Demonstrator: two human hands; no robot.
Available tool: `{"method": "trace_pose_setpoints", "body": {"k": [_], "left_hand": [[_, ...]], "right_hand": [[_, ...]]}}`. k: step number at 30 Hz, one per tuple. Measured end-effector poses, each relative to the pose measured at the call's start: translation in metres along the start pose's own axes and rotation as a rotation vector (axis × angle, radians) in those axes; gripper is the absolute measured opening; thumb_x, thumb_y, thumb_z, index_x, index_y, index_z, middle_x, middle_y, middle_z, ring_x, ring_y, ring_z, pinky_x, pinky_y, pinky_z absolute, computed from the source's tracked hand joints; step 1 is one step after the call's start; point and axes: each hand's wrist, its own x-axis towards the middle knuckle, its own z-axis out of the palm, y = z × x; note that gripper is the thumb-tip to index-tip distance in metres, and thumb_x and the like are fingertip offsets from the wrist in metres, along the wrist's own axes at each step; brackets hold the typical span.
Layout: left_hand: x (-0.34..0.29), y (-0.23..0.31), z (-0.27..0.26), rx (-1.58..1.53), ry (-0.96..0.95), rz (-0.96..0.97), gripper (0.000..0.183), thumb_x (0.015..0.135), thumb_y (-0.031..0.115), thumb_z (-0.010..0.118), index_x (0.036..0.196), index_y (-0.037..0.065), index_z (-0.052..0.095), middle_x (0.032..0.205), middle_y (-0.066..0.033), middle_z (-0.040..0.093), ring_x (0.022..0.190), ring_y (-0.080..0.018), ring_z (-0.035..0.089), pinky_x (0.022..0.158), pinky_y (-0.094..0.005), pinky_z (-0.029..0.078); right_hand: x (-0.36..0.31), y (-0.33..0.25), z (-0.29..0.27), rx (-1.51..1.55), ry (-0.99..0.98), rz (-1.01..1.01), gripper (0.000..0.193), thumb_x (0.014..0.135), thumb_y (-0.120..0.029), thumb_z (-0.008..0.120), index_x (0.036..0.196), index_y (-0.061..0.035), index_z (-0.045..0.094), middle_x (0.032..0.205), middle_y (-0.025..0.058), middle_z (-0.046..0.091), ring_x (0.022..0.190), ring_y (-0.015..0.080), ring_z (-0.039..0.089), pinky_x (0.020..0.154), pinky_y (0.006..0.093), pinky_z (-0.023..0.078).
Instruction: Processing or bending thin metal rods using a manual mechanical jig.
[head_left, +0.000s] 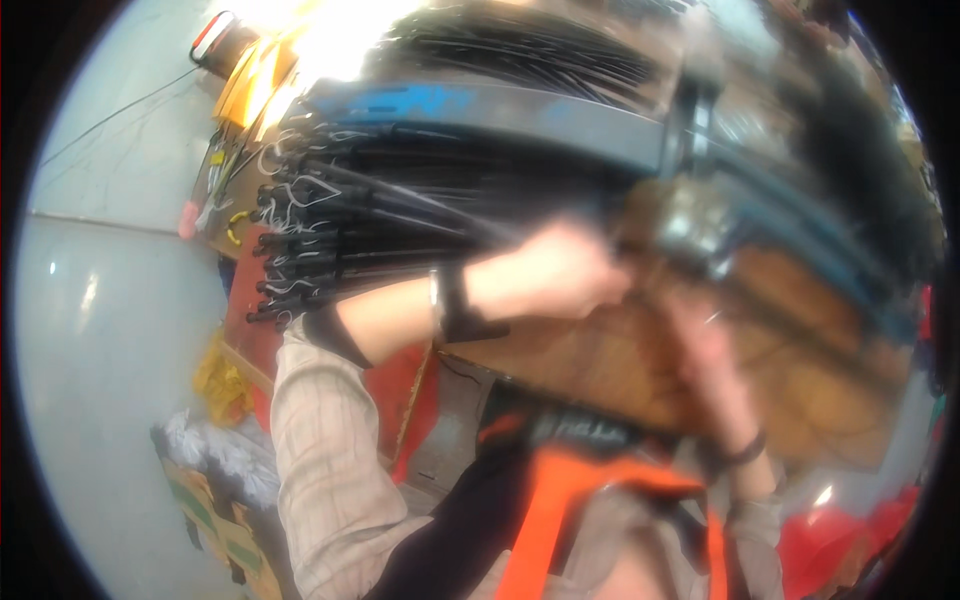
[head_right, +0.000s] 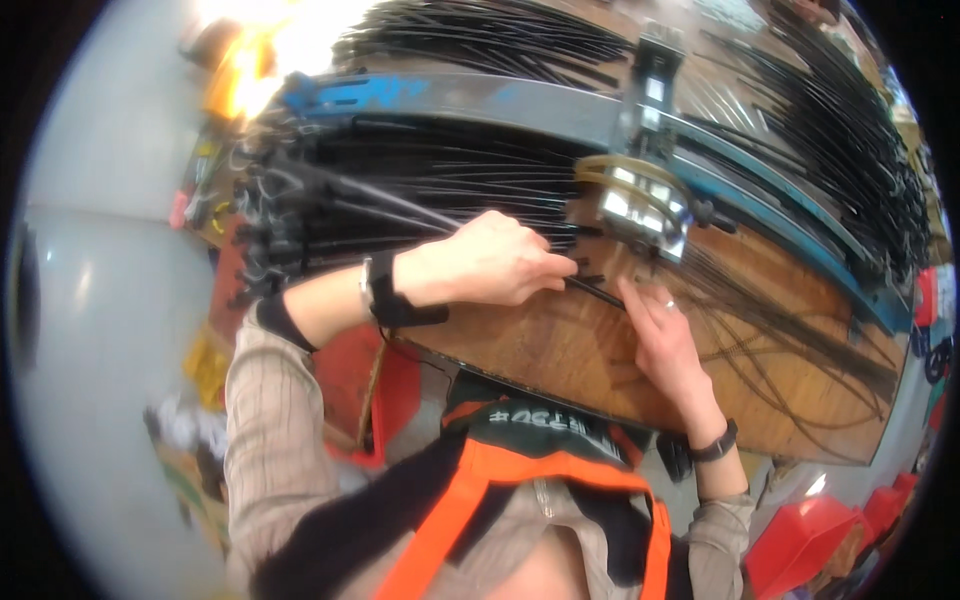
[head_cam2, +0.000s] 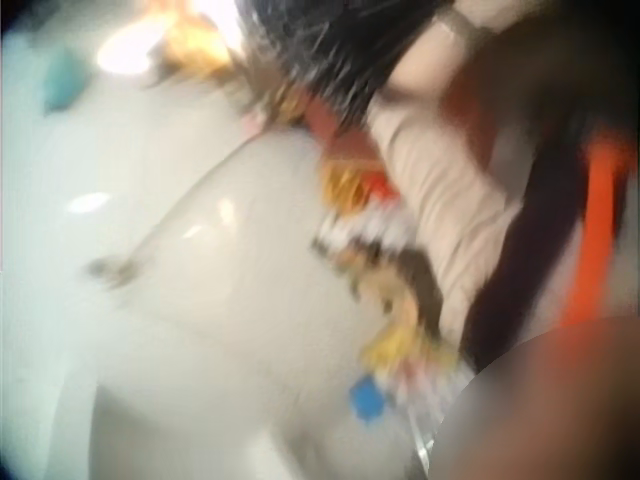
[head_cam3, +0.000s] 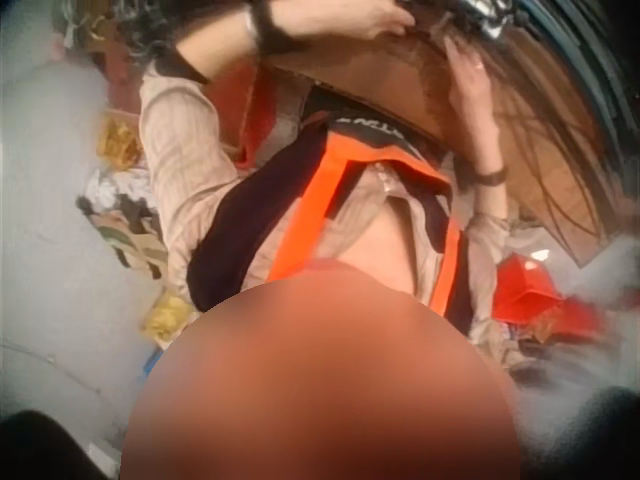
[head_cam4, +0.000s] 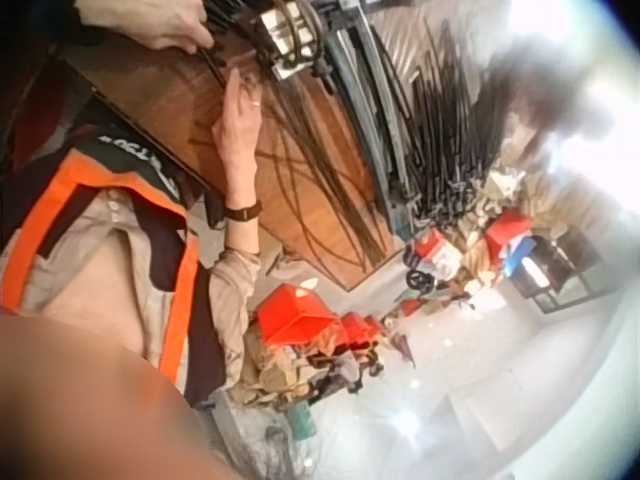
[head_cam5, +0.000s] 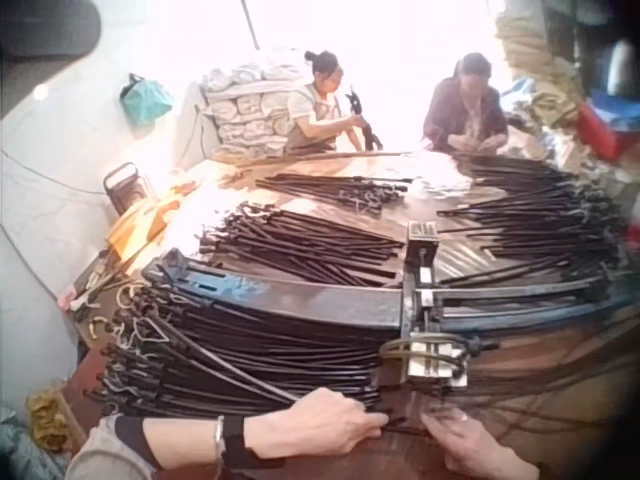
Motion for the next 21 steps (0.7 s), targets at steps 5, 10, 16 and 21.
{"method": "trace_pose_setpoints", "body": {"k": [5, 10, 16, 21], "left_hand": [[0.04, 0.039, -0.027, 0.042, -0.056, 0.072, 0.016, 0.081, 0.012, 0.065, 0.096, 0.007, 0.063, 0.076, -0.0084, 0.057, 0.069, -0.0276, 0.062, 0.056, -0.038, 0.051], [0.106, 0.078, -0.107, 0.287, 0.234, 0.117, 0.026, 0.081, 0.003, 0.064, 0.107, 0.007, 0.064, 0.081, -0.0122, 0.056, 0.076, -0.0306, 0.06, 0.06, -0.0409, 0.048], [0.184, 0.06, -0.082, 0.3, 0.143, 0.234, 0.031, 0.083, 0.004, 0.064, 0.114, 0.007, 0.062, 0.078, -0.012, 0.055, 0.072, -0.0318, 0.059, 0.058, -0.0413, 0.047], [0.22, 0.07, -0.055, 0.243, 0.141, 0.332, 0.034, 0.084, 0.003, 0.063, 0.118, 0.008, 0.061, 0.076, -0.0111, 0.055, 0.067, -0.0309, 0.058, 0.056, -0.0407, 0.047]], "right_hand": [[-0.021, 0.031, -0.005, -0.114, 0.318, -0.223, 0.061, 0.072, -0.003, 0.074, 0.131, 0.0013, 0.055, 0.096, 0.0125, 0.065, 0.085, 0.0302, 0.064, 0.068, 0.0409, 0.055], [-0.077, 0.089, -0.079, -0.307, 0.579, 0.302, 0.05, 0.085, -0.017, 0.072, 0.132, -0.01, 0.056, 0.09, 0.0112, 0.066, 0.082, 0.0248, 0.065, 0.066, 0.0378, 0.055], [-0.087, 0.104, -0.134, -0.322, 0.613, 0.153, 0.046, 0.086, -0.016, 0.072, 0.13, -0.0157, 0.058, 0.078, 0.0069, 0.064, 0.065, 0.022, 0.063, 0.058, 0.0331, 0.054], [-0.119, 0.145, -0.159, -0.484, 0.911, 0.426, 0.048, 0.085, -0.02, 0.074, 0.13, -0.0163, 0.058, 0.076, 0.007, 0.062, 0.061, 0.0221, 0.061, 0.057, 0.0334, 0.053]]}}
